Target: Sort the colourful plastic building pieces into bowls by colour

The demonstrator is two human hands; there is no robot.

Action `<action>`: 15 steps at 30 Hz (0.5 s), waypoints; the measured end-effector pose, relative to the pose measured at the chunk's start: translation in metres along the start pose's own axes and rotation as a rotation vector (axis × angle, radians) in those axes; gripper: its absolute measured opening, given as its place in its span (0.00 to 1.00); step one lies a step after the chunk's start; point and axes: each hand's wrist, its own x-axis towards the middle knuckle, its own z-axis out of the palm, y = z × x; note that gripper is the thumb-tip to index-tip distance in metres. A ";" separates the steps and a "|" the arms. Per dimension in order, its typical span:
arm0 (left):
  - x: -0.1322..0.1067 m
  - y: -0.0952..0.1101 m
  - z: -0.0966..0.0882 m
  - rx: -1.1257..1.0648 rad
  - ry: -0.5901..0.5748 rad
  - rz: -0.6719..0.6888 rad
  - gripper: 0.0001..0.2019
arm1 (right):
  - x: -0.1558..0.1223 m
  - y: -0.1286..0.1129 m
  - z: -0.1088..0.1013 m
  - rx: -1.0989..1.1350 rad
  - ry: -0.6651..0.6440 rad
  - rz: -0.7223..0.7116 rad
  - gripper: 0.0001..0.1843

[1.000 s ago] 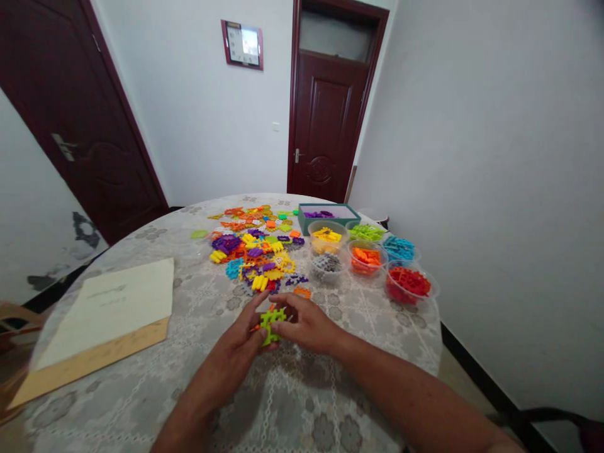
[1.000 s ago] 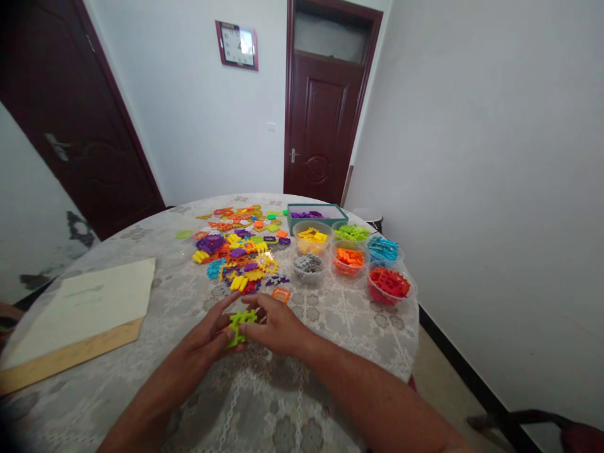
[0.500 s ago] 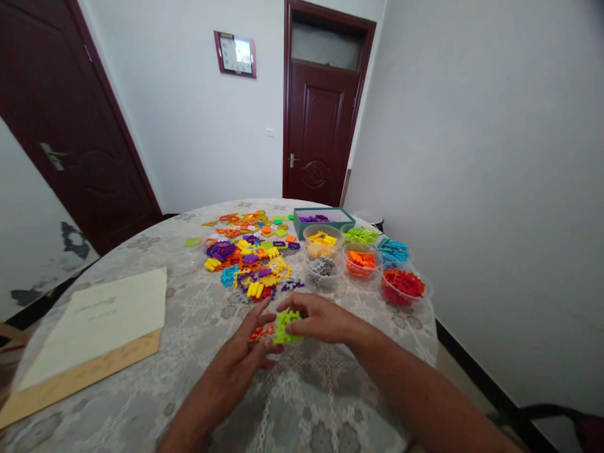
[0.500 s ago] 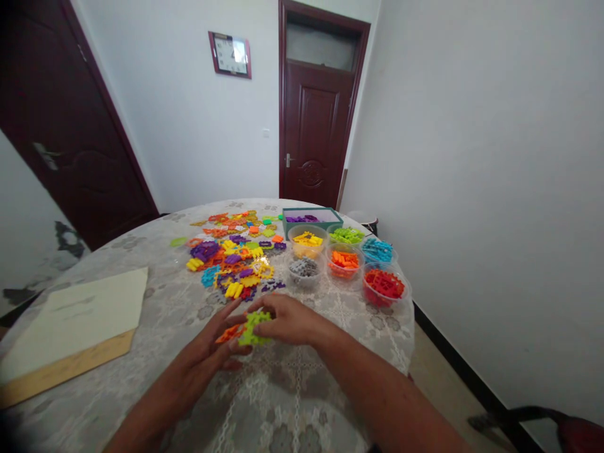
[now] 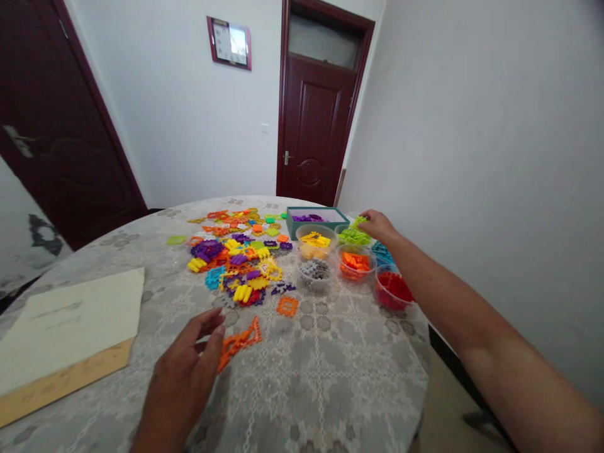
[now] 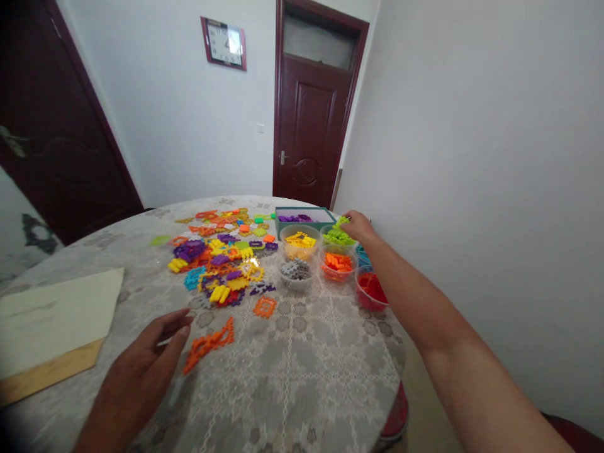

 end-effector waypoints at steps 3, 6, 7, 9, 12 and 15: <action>0.004 -0.006 -0.001 0.088 0.021 -0.021 0.27 | 0.008 0.008 0.014 -0.024 -0.025 0.039 0.20; 0.008 -0.019 0.004 0.173 -0.004 0.048 0.28 | 0.006 0.011 0.021 -0.040 0.009 0.046 0.19; 0.009 -0.025 0.007 0.203 -0.014 0.088 0.29 | 0.004 0.010 0.021 -0.043 0.033 0.039 0.19; 0.010 -0.035 0.013 0.260 -0.036 0.164 0.30 | -0.003 0.006 0.018 -0.044 0.079 0.014 0.19; 0.007 -0.039 0.019 0.344 -0.095 0.215 0.29 | -0.029 -0.011 0.012 -0.008 0.120 -0.065 0.20; 0.001 -0.028 0.016 0.447 -0.176 0.181 0.29 | -0.076 -0.041 0.008 0.130 0.107 -0.241 0.18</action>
